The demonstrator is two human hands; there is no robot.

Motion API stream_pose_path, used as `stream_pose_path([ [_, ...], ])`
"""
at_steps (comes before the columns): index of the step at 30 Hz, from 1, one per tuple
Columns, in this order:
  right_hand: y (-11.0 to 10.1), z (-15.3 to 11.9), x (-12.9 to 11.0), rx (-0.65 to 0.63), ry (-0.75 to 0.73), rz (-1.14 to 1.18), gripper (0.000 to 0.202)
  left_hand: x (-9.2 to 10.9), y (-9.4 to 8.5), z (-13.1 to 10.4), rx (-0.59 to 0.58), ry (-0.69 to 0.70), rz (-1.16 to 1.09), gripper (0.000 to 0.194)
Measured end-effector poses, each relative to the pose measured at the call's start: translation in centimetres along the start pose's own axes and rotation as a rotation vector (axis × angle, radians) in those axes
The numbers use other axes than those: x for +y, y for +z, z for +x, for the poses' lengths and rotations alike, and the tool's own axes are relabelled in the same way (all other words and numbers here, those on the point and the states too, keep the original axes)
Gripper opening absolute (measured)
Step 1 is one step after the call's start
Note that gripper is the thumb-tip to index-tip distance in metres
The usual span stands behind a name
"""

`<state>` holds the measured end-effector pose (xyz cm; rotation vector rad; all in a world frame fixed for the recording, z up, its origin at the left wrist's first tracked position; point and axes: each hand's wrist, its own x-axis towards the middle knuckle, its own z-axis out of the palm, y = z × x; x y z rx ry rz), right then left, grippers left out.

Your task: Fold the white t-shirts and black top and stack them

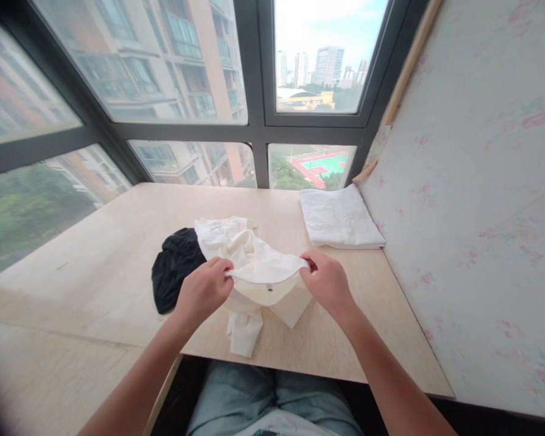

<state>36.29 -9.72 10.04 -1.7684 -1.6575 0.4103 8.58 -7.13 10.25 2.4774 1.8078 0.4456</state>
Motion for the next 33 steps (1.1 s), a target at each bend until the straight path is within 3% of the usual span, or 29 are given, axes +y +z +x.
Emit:
stream_pose_path([
  [6, -0.3, -0.2, -0.9, -0.056, 0.02, 0.036, 0.028, 1.4, 1.4, 0.2, -0.064, 0.008, 0.122, 0.022],
  [13, 0.4, -0.2, 1.0, -0.037, -0.01, -0.154, 0.02, 0.4, 1.4, -0.9, -0.2, -0.165, 0.018, 0.032],
  [17, 1.4, -0.5, 2.2, -0.001, -0.103, -0.27, 0.026, -1.2, 1.9, -1.3, -0.163, -0.227, -0.038, 0.035],
  [20, 1.9, -0.6, 3.2, 0.01, -0.145, -0.278, 0.032, -2.6, 2.7, -1.2, -0.092, -0.267, -0.202, 0.03],
  [23, 1.7, -0.4, 4.0, -0.007, -0.122, -0.196, 0.032, -3.8, 3.2, -0.9, -0.104, -0.254, -0.386, 0.025],
  [26, 1.0, -0.1, 4.5, -0.084, -0.035, 0.034, 0.029, -4.4, 3.0, -0.5, -0.139, -0.212, -0.553, 0.024],
  [33, -0.9, 1.0, 3.4, -0.163, 0.167, 0.407, 0.033, -4.6, 0.3, 0.3, -0.195, -0.195, -0.908, 0.036],
])
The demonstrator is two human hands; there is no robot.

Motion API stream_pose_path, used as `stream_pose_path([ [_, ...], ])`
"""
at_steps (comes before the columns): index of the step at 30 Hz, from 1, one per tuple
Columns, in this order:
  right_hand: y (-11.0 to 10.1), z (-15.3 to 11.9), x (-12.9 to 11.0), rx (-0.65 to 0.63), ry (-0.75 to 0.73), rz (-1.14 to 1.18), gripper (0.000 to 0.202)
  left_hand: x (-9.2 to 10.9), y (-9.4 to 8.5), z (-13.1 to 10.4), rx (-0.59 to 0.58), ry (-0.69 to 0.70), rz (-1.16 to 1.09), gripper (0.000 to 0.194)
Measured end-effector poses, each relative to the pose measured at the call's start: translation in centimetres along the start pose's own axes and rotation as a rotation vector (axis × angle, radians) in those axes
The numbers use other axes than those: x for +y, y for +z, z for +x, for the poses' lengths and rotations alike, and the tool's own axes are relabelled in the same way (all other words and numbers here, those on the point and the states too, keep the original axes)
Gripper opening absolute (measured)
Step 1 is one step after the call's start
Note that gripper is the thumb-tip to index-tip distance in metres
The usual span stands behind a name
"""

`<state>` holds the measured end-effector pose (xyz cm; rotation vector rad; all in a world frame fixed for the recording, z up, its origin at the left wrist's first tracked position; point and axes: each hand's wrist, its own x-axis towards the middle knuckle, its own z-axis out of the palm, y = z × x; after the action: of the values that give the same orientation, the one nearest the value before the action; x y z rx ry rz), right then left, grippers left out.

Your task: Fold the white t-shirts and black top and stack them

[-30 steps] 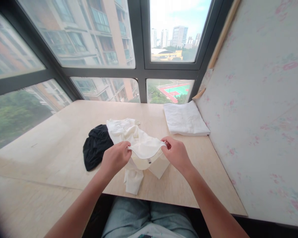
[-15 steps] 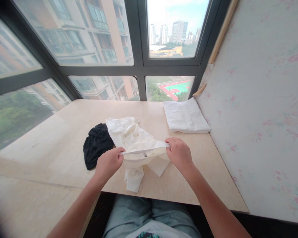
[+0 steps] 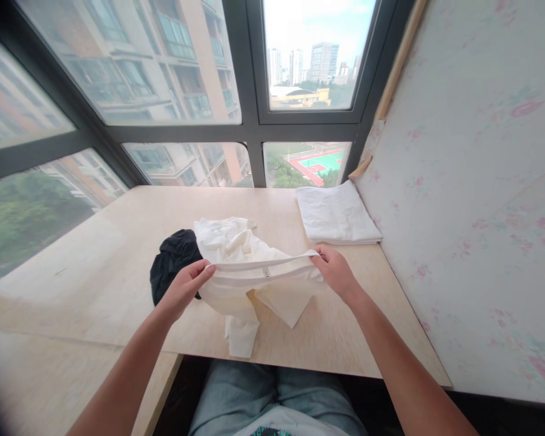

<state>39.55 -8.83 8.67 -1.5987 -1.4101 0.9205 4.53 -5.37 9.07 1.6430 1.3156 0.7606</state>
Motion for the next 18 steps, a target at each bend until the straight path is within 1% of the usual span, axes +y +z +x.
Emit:
stream_pose_path([
  [1, -0.3, 0.0, -0.5, -0.034, 0.013, 0.035, 0.035, 0.5, -0.4, 0.1, 0.018, -0.002, 0.001, 0.038],
  [3, -1.6, 0.1, -1.7, -0.141, 0.018, 0.054, 0.041, 1.7, -1.5, 0.2, 0.09, 0.018, 0.072, 0.042],
  [5, -3.5, 0.2, -3.0, -0.28, -0.013, 0.0, 0.046, 3.4, -3.1, 0.2, 0.145, 0.059, 0.158, 0.044],
  [6, -4.8, 0.2, -3.7, -0.343, -0.041, -0.046, 0.046, 4.4, -4.0, 0.2, 0.148, 0.082, 0.197, 0.044],
  [7, -6.1, 0.3, -4.4, -0.39, -0.076, -0.098, 0.045, 5.4, -5.1, 0.2, 0.126, 0.103, 0.229, 0.042],
  [8, -7.4, 0.3, -5.1, -0.419, -0.114, -0.151, 0.043, 6.5, -6.2, 0.2, 0.075, 0.117, 0.259, 0.041],
  [9, -8.7, 0.4, -5.7, -0.424, -0.158, -0.208, 0.041, 7.6, -7.3, 0.2, 0.008, 0.122, 0.292, 0.039],
  [10, -9.9, 0.5, -6.3, -0.395, -0.207, -0.27, 0.038, 8.6, -8.3, 0.3, -0.062, 0.119, 0.333, 0.037],
  [11, -11.0, 0.6, -6.9, -0.328, -0.262, -0.337, 0.035, 9.7, -9.3, 0.4, -0.123, 0.11, 0.385, 0.036],
  [12, -12.0, 0.7, -7.6, -0.219, -0.323, -0.404, 0.031, 10.6, -10.2, 0.5, -0.159, 0.101, 0.447, 0.035],
  [13, -12.7, 0.8, -8.3, -0.079, -0.394, -0.474, 0.026, 11.5, -11.0, 0.6, -0.162, 0.104, 0.512, 0.035],
  [14, -13.4, 0.8, -9.1, 0.084, -0.469, -0.546, 0.021, 12.4, -11.7, 0.8, -0.135, 0.128, 0.574, 0.034],
  [16, -14.3, 0.6, -10.9, 0.414, -0.599, -0.687, 0.014, 14.1, -12.6, 1.0, -0.008, 0.217, 0.679, 0.034],
  [18, -15.0, 0.1, -12.8, 0.682, -0.671, -0.798, 0.017, 15.8, -13.1, 0.8, 0.21, 0.307, 0.761, 0.036],
])
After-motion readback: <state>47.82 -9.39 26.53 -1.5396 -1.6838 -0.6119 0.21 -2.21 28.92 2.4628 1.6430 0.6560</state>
